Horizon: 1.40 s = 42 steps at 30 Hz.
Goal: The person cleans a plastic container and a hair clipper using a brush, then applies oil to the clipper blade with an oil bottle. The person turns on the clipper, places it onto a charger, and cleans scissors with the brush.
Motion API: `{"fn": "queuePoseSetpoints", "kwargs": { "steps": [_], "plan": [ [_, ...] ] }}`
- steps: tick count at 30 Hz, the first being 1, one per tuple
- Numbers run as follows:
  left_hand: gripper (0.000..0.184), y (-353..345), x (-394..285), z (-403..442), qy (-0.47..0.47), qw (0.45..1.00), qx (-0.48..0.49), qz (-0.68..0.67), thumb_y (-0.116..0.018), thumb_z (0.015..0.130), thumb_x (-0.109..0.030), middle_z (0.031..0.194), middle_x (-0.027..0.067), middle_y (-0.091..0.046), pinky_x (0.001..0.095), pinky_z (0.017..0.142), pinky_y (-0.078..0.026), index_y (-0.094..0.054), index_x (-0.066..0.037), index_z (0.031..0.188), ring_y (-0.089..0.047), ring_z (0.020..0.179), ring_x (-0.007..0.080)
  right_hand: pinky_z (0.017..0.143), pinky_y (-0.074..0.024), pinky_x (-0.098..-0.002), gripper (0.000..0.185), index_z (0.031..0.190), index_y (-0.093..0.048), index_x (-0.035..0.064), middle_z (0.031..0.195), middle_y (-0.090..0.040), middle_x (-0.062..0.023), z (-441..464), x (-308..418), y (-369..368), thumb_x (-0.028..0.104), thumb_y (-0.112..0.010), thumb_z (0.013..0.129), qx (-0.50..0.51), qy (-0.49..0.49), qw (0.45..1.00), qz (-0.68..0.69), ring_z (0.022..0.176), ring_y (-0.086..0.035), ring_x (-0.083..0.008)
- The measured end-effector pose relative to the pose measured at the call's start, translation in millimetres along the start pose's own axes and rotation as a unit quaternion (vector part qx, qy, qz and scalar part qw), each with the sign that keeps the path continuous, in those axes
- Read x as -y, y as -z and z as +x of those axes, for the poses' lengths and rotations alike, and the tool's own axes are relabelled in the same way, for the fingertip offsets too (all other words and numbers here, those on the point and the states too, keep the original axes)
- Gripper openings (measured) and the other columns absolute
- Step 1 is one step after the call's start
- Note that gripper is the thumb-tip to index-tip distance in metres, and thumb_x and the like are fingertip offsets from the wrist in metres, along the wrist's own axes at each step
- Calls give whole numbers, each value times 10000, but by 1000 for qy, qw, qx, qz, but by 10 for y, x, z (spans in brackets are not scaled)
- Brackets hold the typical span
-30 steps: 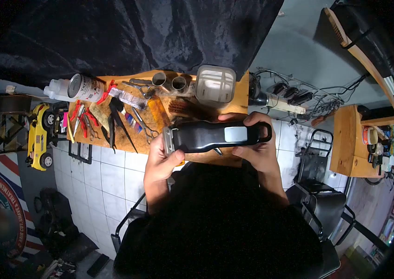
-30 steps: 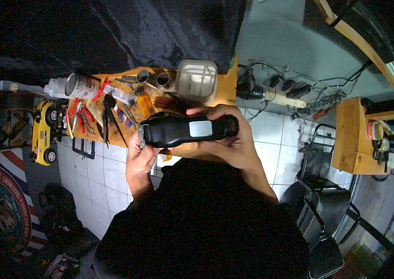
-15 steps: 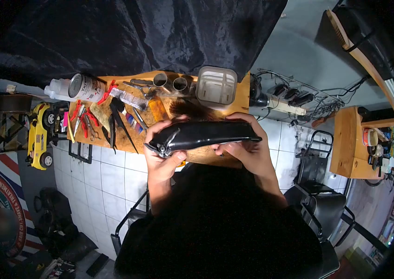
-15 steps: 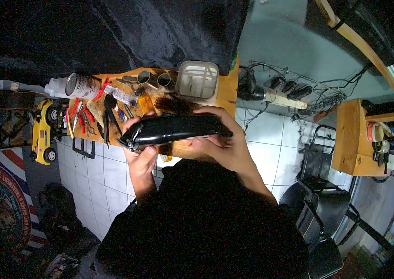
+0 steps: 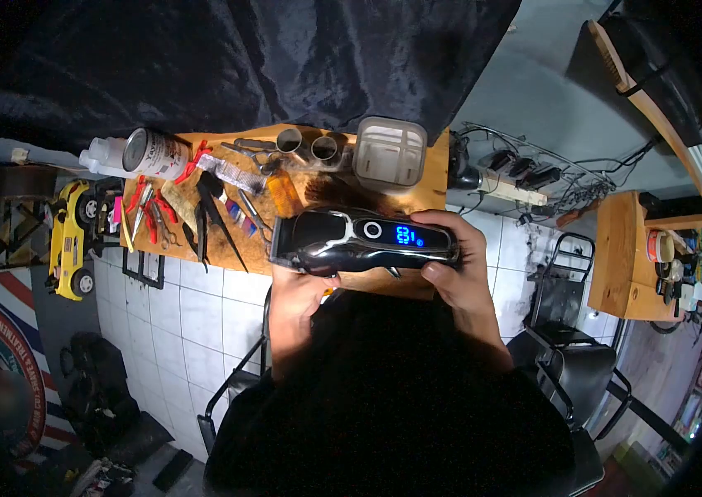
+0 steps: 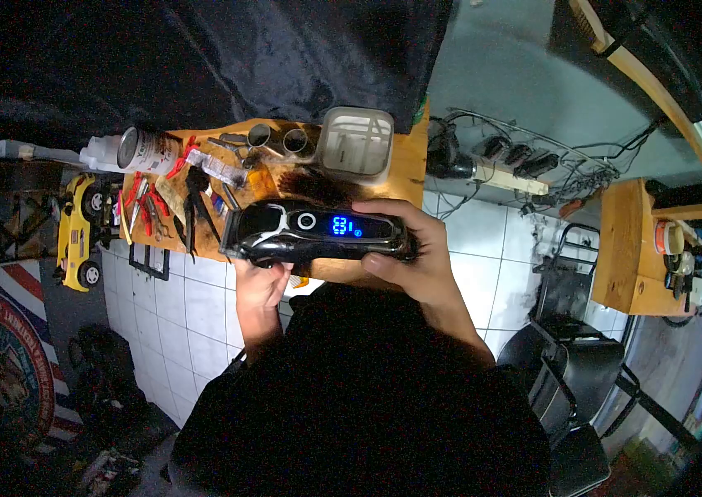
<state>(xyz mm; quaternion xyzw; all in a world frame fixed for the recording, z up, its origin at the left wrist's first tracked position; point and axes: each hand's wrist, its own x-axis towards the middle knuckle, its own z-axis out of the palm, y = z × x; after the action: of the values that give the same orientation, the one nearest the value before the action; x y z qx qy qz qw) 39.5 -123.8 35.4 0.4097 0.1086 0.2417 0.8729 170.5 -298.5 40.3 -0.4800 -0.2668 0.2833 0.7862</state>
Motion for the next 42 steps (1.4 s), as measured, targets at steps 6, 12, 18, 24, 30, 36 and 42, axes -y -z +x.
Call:
{"fn": "queuePoseSetpoints", "kwargs": {
  "steps": [6,12,18,24,30,36,42],
  "plan": [
    [757,-42,-7,46,1,999,45,1,-827,622,23,1137,130,-585,350,846,-536,-433,-11,1268,-616,1022,250,963,-462,-335,572,1192,-572,-35,1181,-623,-168,34,77,9,20,-789,666,35,24,998,-44,1114,-592,-225],
    [872,-77,10,77,-7,999,-6,-40,-770,599,116,1283,229,-535,346,942,-493,-366,57,1370,-571,1152,268,1015,-434,-373,527,1176,-573,-35,1242,-585,-210,78,107,-32,-22,-764,685,65,32,996,-47,1185,-553,-265],
    [896,-86,2,98,-34,999,29,-9,-840,635,-10,1351,231,-478,406,1049,-402,-348,40,1382,-473,1267,288,996,-442,-356,509,1160,-579,-25,1186,-610,-175,62,73,-70,-6,-775,691,37,-6,999,-22,1126,-580,-239],
    [925,-127,-111,118,-16,994,97,54,-756,682,66,1412,219,-409,406,1052,-391,-230,24,1442,-468,1266,281,859,-488,-280,537,1178,-582,17,1117,-626,-86,26,47,19,48,-814,694,28,-66,994,-77,1002,-604,-146],
    [918,-179,-99,146,-17,987,156,25,-723,735,9,1454,219,-341,428,1085,-340,-152,18,1453,-416,1305,289,835,-493,-263,542,1177,-584,21,1098,-629,-72,29,2,69,56,-820,690,20,-51,996,-73,968,-608,-130],
    [850,-253,-98,112,28,993,84,-73,-727,830,-217,1417,215,-388,415,1057,-370,-188,41,1435,-454,1273,278,838,-494,-265,543,1170,-584,19,1087,-631,-71,6,30,50,56,-825,684,12,-66,996,-64,964,-608,-132],
    [965,-106,-62,86,7,999,39,-24,-767,774,-356,1287,138,-528,444,1029,-423,-186,8,1453,-544,1179,261,897,-477,-289,624,1196,-550,14,1094,-636,-93,-9,57,32,56,-849,650,4,-33,996,-89,1023,-598,-157]
  ]
}}
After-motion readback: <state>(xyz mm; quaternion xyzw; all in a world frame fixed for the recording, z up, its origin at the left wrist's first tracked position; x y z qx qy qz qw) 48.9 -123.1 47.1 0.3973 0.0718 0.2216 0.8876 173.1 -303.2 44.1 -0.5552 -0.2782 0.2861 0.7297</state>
